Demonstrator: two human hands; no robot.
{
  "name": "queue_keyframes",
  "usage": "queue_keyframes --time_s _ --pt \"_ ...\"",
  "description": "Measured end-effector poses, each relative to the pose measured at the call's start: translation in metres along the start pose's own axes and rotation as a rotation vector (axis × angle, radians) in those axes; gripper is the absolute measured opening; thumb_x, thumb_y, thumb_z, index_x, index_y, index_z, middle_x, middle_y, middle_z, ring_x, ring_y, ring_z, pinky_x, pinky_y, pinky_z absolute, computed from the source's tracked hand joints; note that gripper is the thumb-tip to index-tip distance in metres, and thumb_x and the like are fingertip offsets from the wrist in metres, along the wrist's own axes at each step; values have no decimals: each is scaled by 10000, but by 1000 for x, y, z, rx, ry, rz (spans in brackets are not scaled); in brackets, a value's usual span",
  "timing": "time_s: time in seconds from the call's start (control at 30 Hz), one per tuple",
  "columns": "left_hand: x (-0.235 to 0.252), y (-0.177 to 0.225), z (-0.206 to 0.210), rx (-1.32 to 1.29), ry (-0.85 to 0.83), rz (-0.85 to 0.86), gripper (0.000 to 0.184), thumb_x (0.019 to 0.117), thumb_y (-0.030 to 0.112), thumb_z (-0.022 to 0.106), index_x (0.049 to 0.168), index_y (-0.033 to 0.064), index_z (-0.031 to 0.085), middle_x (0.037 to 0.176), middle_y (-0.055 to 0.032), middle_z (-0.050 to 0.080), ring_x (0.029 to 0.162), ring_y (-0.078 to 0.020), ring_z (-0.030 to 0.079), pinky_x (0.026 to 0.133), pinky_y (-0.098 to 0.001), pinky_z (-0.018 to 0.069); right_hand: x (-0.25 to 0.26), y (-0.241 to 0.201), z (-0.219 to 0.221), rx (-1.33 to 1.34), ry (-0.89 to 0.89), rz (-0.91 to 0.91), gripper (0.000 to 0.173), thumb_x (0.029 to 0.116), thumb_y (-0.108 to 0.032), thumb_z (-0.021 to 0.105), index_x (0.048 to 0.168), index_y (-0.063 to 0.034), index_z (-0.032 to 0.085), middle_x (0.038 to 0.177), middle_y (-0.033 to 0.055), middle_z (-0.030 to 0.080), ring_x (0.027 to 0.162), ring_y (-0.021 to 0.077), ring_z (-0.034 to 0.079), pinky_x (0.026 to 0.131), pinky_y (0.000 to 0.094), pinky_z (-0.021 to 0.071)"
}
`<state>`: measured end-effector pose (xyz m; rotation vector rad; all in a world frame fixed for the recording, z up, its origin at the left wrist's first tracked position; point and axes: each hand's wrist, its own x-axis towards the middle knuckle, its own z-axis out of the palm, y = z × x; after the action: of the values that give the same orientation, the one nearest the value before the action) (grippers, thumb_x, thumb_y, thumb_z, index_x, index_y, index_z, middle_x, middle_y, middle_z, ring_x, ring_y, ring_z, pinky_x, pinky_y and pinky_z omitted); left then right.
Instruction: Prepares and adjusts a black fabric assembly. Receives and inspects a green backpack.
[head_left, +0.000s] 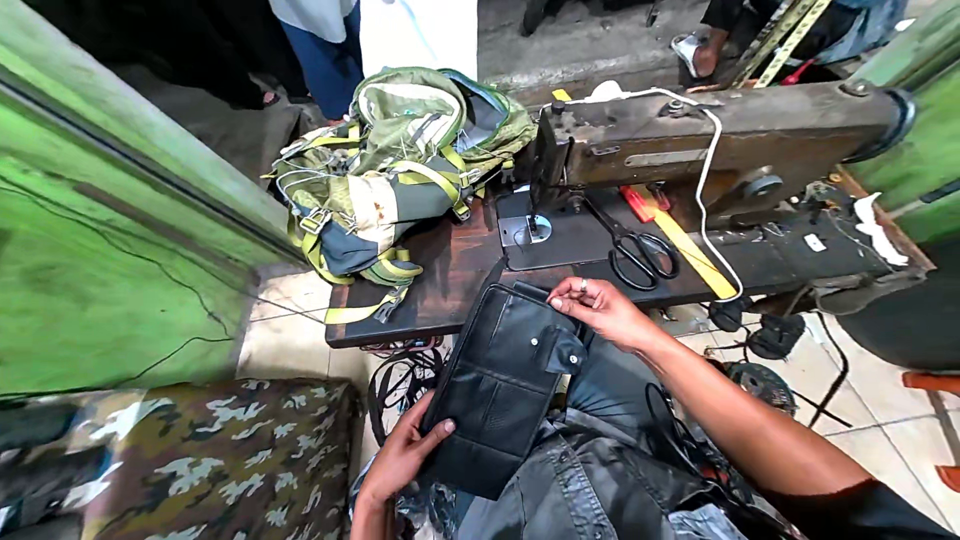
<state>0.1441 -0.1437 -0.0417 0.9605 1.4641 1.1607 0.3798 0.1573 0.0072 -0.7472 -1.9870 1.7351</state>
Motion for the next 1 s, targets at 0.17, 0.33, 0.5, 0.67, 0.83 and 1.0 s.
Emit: queue_keyframes --time_s 0.17,0.33,0.5,0.67,0.83,1.0 --pt "8 -2 -7 35 -64 10 386 977 128 656 1348 54 581 1191 26 726 1075 -48 693 986 -269 574 5 4 -13 -426 -93 -154 184 1008 -211 580 966 -67 687 786 -2 632 718 45 581 693 254 497" --pt "10 -6 -11 12 -75 -10 402 974 114 647 1364 49 573 1211 21 721 1094 -48 687 1000 -263 565 4 9 -23 -548 28 -139 232 1044 -163 489 1026 1 652 829 95 679 722 181 685 720 388 604" --pt "7 -8 -9 33 -58 -26 428 961 120 655 1372 37 567 1211 26 721 1100 -33 682 1009 -256 559 2 11 -36 -435 54 125 350 1092 -249 482 907 -4 651 695 69 674 592 158 661 613 356 577" --pt "8 -5 -8 31 -58 -27 420 960 127 669 1360 36 577 1205 31 727 1091 -32 688 1000 -260 568 2 20 -31 -221 -264 42 375 1040 -184 579 1398 -74 571 1287 80 670 1087 116 673 985 325 552" --pt "11 15 -7 239 -108 20 372 977 216 684 1311 59 628 1134 18 741 1029 -16 695 966 -278 577 -5 12 -7 29 -306 120 501 998 -307 647 1376 -1 528 1179 36 681 1050 13 647 962 226 540" --pt "6 38 9 511 -152 136 350 998 308 661 1281 102 672 1004 -55 762 911 -113 732 854 -388 603 -14 19 -5 122 -218 -1 388 943 -186 723 1262 -13 587 1188 -16 682 1118 18 626 1022 236 514"
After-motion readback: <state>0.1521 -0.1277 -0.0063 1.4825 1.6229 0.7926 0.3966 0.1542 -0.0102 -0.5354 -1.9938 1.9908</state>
